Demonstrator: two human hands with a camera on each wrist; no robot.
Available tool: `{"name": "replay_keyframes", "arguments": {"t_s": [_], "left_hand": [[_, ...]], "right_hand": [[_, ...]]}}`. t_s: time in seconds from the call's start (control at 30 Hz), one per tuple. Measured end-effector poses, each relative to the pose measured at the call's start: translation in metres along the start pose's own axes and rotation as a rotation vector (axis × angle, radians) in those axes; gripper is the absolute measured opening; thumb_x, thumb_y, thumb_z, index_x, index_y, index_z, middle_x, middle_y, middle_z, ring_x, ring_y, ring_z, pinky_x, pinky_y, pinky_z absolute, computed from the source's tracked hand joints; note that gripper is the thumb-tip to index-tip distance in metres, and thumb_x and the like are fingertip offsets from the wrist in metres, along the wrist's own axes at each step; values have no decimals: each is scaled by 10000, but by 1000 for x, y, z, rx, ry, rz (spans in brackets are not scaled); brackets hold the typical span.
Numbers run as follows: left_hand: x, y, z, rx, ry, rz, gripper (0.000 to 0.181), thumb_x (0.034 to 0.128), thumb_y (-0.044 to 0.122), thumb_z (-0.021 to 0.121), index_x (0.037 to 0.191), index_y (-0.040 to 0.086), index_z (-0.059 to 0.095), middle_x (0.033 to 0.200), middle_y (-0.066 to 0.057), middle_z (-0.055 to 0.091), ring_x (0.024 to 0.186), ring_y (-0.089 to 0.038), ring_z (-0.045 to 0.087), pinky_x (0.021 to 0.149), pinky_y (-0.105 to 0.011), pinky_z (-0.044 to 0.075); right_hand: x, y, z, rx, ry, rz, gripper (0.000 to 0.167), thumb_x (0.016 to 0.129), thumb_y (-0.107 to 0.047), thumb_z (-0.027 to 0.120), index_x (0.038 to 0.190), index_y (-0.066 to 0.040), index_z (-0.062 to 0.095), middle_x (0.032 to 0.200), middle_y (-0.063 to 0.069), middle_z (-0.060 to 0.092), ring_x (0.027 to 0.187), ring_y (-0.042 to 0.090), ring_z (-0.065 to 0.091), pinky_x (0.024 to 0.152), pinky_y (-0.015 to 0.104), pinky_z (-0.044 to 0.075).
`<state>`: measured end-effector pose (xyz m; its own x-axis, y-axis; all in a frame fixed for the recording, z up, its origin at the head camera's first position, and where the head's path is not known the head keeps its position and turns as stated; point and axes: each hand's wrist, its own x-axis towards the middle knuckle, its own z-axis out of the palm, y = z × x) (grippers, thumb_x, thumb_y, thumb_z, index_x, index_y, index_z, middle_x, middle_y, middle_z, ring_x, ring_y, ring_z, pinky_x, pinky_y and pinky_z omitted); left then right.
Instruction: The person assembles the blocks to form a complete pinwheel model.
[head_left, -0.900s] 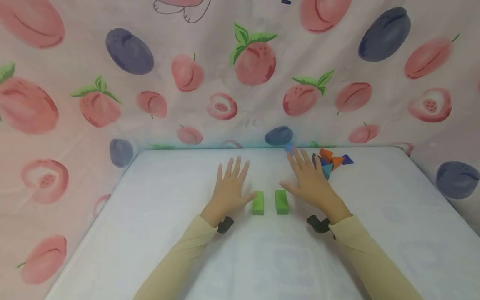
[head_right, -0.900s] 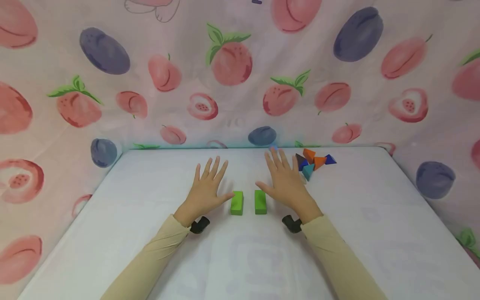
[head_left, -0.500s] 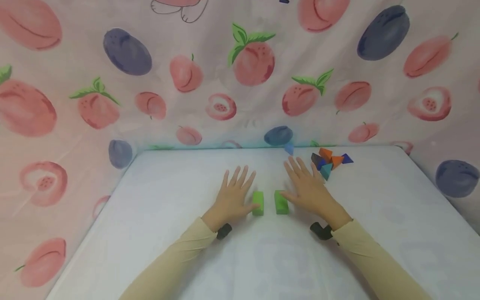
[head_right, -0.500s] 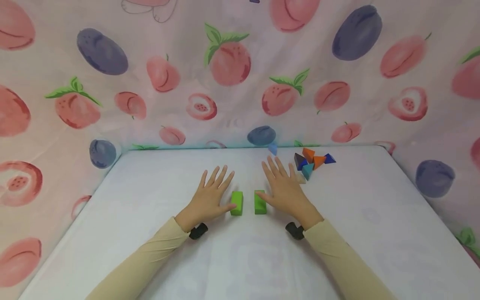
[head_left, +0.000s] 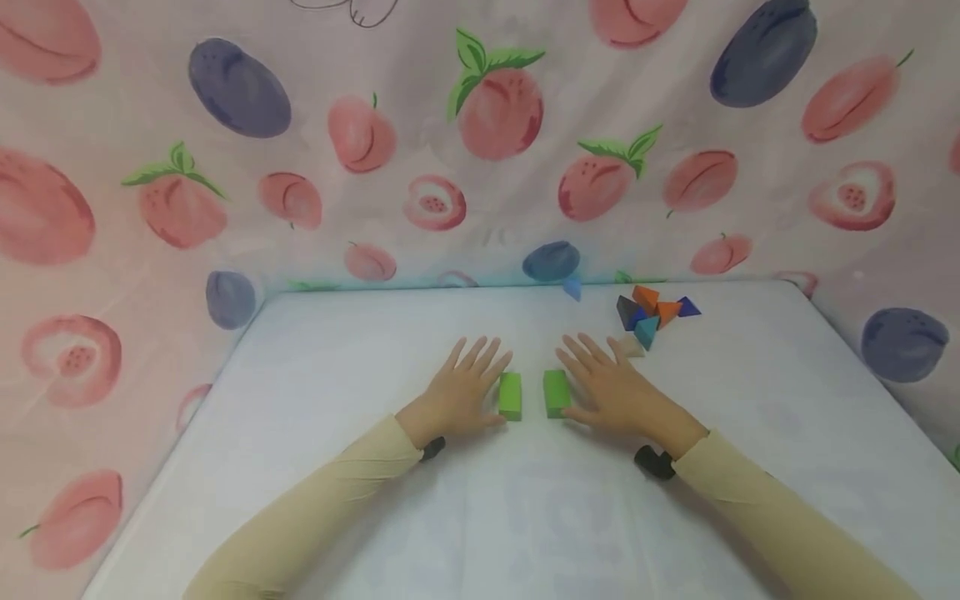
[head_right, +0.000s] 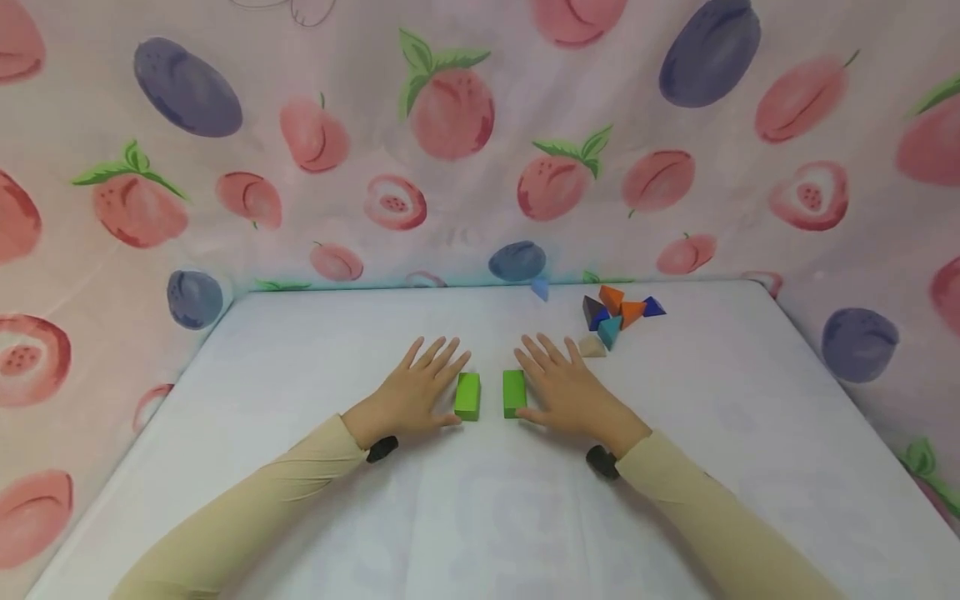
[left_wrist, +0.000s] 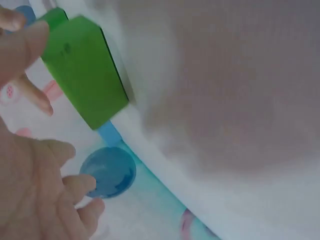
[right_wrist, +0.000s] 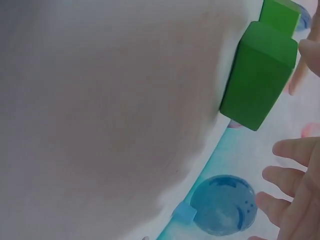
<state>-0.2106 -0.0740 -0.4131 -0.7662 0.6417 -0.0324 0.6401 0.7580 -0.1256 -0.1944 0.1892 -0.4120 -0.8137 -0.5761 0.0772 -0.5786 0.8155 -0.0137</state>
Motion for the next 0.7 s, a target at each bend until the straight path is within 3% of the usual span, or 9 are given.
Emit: {"name": "replay_keyframes", "arguments": {"t_s": [0.17,0.53,0.7], "left_hand": [[6,-6,-3,-5,2,42,947,804,639,576,1509,133,197,1572,-128,183,1457,-306,152,1178,-493,83],[12,-4,-2,35,-54,36,916,771,693,568,1455,129,338,1568,-122,196,1456,-292,168,1184,-474,44],[13,-4,0,13,-45,34,875,763,681,590,1406,120,395,1499,-135,348,1397,-296,307,1172,-486,134]], "right_hand": [[1,1,-5,-20,-24,-19,851,826,-532,617,1456,-47,314,1537,182,254,1419,394,205,1092,651,159],[8,0,-4,-61,-51,-42,798,785,-538,659,1379,-58,426,1414,176,452,1349,385,344,1077,652,201],[11,-1,-5,-73,-84,-22,726,786,-529,664,1319,-67,490,1316,154,528,1278,349,416,1084,640,207]]}}
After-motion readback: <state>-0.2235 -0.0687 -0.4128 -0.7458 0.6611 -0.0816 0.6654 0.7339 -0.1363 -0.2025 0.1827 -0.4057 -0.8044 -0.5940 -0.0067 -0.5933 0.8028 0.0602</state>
